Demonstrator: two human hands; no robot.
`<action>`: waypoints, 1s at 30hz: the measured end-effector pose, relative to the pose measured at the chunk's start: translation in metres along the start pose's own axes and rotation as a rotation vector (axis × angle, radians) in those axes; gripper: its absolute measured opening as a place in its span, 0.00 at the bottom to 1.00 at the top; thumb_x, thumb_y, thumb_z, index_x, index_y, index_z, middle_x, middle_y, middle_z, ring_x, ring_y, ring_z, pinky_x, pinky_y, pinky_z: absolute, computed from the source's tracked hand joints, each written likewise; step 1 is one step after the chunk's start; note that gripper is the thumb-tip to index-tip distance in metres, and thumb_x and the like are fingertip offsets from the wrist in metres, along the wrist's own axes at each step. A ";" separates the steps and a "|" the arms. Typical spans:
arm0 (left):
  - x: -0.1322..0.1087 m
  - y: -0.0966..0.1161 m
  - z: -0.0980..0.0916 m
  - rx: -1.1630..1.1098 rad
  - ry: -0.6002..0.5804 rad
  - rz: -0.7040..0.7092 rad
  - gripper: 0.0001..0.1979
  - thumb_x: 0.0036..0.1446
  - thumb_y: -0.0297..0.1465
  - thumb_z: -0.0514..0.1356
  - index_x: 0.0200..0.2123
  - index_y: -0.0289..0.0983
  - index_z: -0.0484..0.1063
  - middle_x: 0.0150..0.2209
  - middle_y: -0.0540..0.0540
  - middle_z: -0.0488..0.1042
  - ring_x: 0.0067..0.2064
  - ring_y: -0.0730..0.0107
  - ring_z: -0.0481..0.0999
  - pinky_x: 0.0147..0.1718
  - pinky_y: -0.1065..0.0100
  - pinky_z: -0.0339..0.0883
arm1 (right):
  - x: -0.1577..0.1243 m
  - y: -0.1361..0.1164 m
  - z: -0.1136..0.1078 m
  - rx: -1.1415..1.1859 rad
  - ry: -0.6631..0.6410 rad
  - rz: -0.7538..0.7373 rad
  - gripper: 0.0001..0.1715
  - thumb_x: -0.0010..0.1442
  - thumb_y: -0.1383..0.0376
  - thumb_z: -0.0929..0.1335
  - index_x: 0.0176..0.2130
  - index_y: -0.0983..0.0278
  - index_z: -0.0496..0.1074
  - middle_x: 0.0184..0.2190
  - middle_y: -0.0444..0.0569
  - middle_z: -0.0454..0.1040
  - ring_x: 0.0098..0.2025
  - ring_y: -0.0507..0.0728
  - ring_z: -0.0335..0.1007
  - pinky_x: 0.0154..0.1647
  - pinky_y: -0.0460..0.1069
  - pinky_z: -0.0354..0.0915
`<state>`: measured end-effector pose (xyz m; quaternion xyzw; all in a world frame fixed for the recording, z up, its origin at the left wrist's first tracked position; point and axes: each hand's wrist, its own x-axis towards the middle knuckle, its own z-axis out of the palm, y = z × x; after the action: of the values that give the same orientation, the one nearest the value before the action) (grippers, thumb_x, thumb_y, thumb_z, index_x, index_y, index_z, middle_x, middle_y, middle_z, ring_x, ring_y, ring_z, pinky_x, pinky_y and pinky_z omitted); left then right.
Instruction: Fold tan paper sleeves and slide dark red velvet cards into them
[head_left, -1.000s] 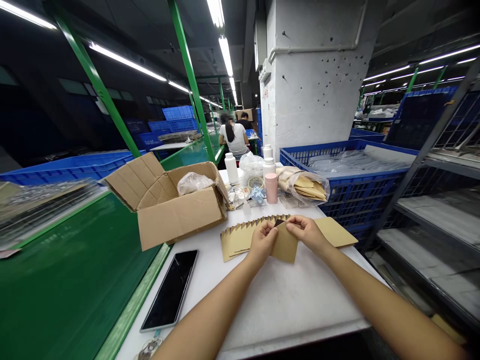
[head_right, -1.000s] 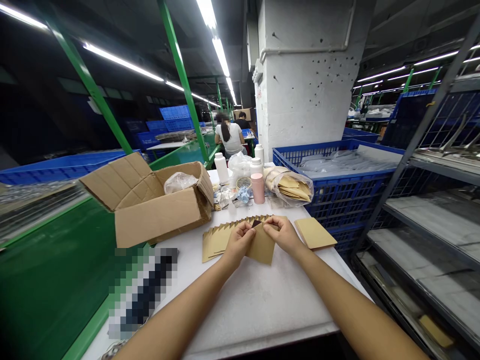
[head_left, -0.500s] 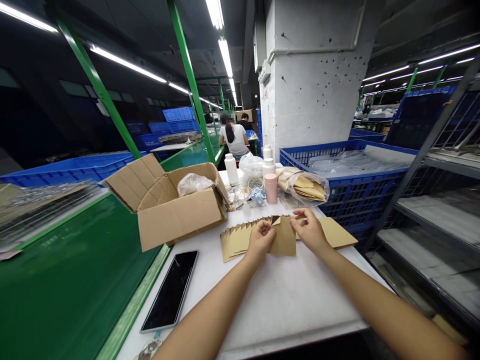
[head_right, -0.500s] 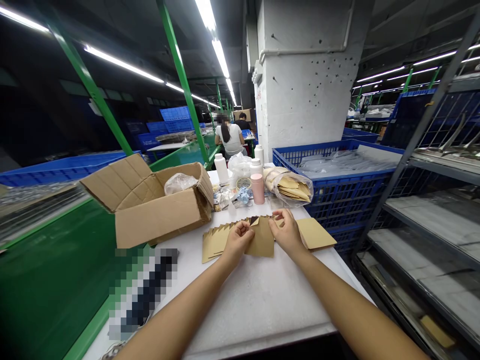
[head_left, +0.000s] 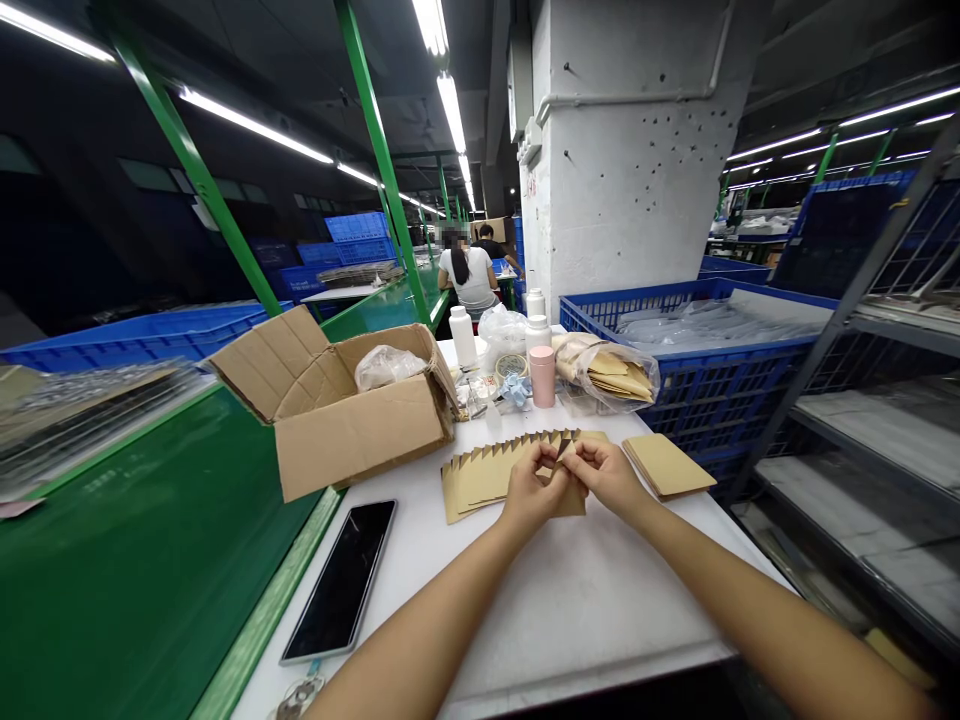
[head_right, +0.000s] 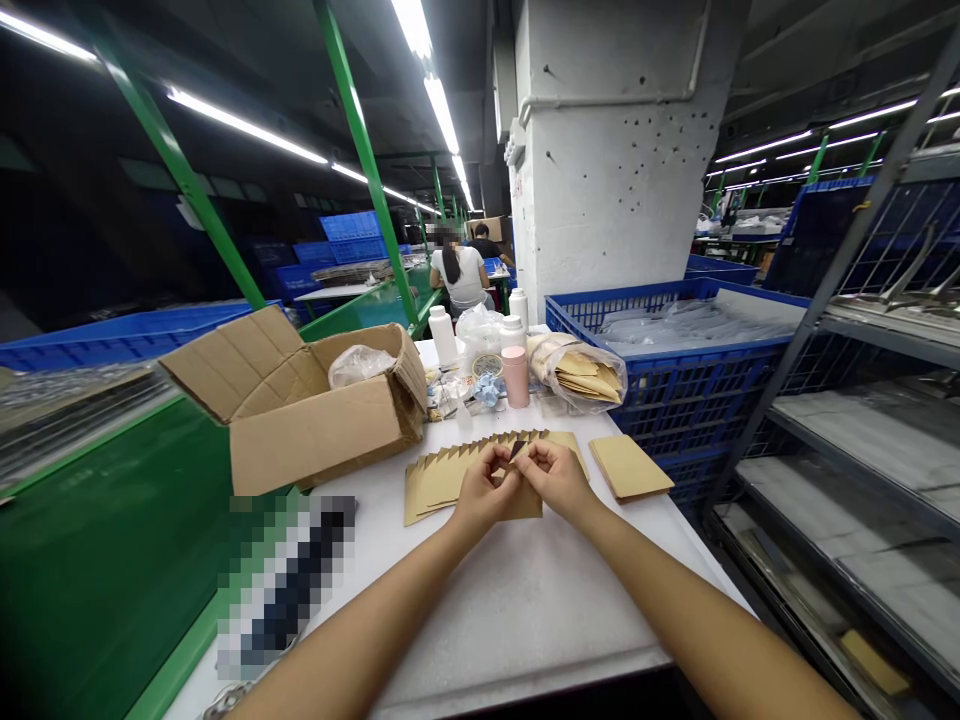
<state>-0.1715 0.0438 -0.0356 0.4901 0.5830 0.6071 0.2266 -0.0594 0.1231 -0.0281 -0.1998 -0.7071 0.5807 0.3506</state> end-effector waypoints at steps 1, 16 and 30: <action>0.000 0.001 0.000 -0.028 -0.025 -0.003 0.07 0.49 0.32 0.59 0.31 0.37 0.63 0.28 0.50 0.66 0.27 0.72 0.65 0.23 0.74 0.57 | 0.000 0.000 -0.001 0.044 -0.012 0.018 0.16 0.53 0.55 0.67 0.24 0.62 0.64 0.16 0.40 0.65 0.16 0.49 0.59 0.17 0.44 0.55; 0.004 0.002 -0.007 -0.322 -0.014 -0.133 0.09 0.45 0.33 0.61 0.23 0.36 0.64 0.23 0.52 0.62 0.26 0.73 0.60 0.26 0.73 0.55 | 0.000 -0.002 -0.003 0.031 -0.072 0.029 0.16 0.55 0.57 0.67 0.23 0.64 0.64 0.14 0.38 0.63 0.16 0.47 0.57 0.18 0.43 0.52; 0.005 0.003 -0.007 -0.500 -0.032 -0.305 0.06 0.40 0.29 0.58 0.22 0.36 0.62 0.19 0.55 0.60 0.21 0.78 0.58 0.20 0.75 0.50 | -0.001 -0.007 -0.003 0.061 -0.118 0.094 0.13 0.53 0.60 0.67 0.22 0.64 0.66 0.14 0.39 0.66 0.15 0.47 0.59 0.15 0.43 0.51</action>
<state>-0.1791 0.0438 -0.0301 0.3351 0.4788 0.6829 0.4382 -0.0555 0.1225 -0.0216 -0.1874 -0.6982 0.6287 0.2867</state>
